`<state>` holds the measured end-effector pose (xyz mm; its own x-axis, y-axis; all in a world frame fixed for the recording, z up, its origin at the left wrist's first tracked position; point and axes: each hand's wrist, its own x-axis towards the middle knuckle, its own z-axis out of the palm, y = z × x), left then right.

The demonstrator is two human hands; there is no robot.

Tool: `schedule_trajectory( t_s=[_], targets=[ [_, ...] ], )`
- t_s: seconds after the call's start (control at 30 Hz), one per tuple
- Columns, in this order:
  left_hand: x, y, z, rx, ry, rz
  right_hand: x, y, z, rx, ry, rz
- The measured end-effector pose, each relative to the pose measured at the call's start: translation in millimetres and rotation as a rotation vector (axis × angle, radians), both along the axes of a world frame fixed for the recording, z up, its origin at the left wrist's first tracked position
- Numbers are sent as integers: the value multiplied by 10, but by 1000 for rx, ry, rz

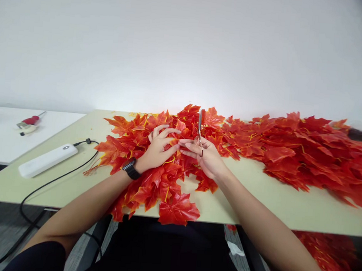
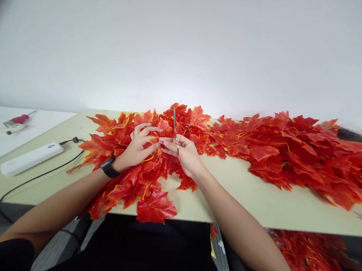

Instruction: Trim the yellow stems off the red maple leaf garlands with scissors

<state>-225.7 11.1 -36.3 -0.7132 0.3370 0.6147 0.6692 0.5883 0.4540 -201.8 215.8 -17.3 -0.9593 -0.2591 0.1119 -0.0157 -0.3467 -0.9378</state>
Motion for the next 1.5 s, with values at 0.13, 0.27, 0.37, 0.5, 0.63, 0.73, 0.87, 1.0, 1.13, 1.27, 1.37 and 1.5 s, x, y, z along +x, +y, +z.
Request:
schedule_trajectory(
  t_s=[0.13, 0.27, 0.37, 0.5, 0.63, 0.73, 0.87, 1.0, 1.13, 1.27, 1.37, 1.5],
  targets=[
    [-60, -64, 21, 94, -60, -63, -30, 20, 6, 52, 88, -125],
    [-118, -159, 90, 132, -147, -199, -52, 23, -6, 120, 190, -204],
    [-121, -203, 154, 105, -223, -291, -32, 10, -21, 119, 254, -107],
    [-108, -228, 216, 66, -252, -347, 0, -7, -81, 179, 285, 19],
    [-137, -253, 223, 176, -261, -318, 18, -40, -138, 232, 316, 52],
    [-145, -248, 204, 197, -241, -302, 31, -88, -143, 170, 306, 16],
    [-71, -183, 190, 82, -137, -248, 24, -145, -154, 106, 177, -51],
    [32, -115, 216, -48, -69, -192, 1, -150, -179, 50, 55, -86],
    [78, -87, 232, -134, -13, -124, 3, -141, -167, 35, -5, -86],
    [104, -59, 200, -193, 87, -67, 3, -165, -161, 39, -23, -92],
    [118, -38, 171, -192, 122, -64, -11, -173, -174, 25, -25, -85],
    [50, -61, 154, 13, 127, -30, -21, -152, -194, 44, -23, -91]
  ],
)
